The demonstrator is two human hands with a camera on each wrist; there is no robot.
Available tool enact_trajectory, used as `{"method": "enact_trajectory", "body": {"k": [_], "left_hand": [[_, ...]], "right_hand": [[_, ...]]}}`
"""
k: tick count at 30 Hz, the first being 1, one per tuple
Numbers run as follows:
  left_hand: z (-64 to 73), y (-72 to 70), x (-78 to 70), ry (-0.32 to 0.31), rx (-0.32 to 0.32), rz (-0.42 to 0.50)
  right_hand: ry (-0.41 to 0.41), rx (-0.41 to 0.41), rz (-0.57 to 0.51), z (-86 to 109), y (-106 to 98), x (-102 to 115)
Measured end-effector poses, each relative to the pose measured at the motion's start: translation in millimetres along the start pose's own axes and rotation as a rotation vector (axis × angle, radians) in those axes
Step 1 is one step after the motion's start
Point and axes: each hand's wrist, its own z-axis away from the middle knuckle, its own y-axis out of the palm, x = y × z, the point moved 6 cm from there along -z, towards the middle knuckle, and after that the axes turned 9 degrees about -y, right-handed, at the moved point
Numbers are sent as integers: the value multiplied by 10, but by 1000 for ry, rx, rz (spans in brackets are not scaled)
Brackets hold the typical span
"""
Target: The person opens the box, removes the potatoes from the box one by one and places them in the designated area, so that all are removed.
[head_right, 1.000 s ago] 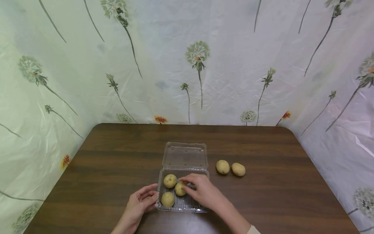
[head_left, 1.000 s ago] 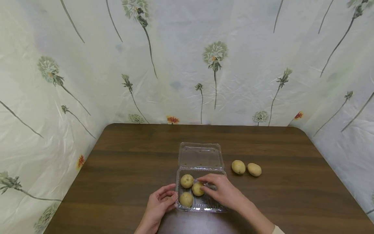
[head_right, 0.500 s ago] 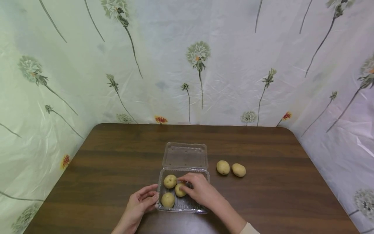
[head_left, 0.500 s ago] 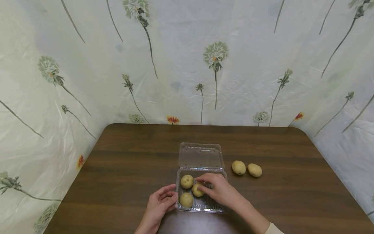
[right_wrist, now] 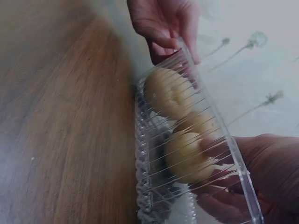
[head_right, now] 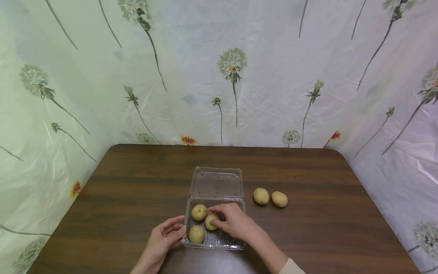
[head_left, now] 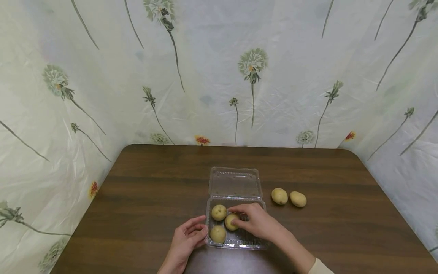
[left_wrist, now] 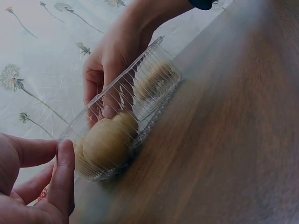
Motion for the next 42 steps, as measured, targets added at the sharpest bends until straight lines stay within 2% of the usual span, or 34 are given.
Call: {"method": "enact_trajectory", "body": {"k": [4, 10, 21, 32, 42], "left_hand": [[3, -2, 8, -3, -4, -3], [4, 0, 3, -4, -11, -2], [-8, -9, 21, -8, -18, -3], [-8, -1, 15, 0, -18, -3], [-7, 1, 8, 7, -15, -2]], "right_hand": [[16, 31, -10, 0, 2, 11], [-7, 42, -2, 27, -20, 49], [-19, 124, -6, 55, 2, 120], [-40, 96, -95, 85, -17, 116], [-92, -60, -92, 169, -101, 77]]}}
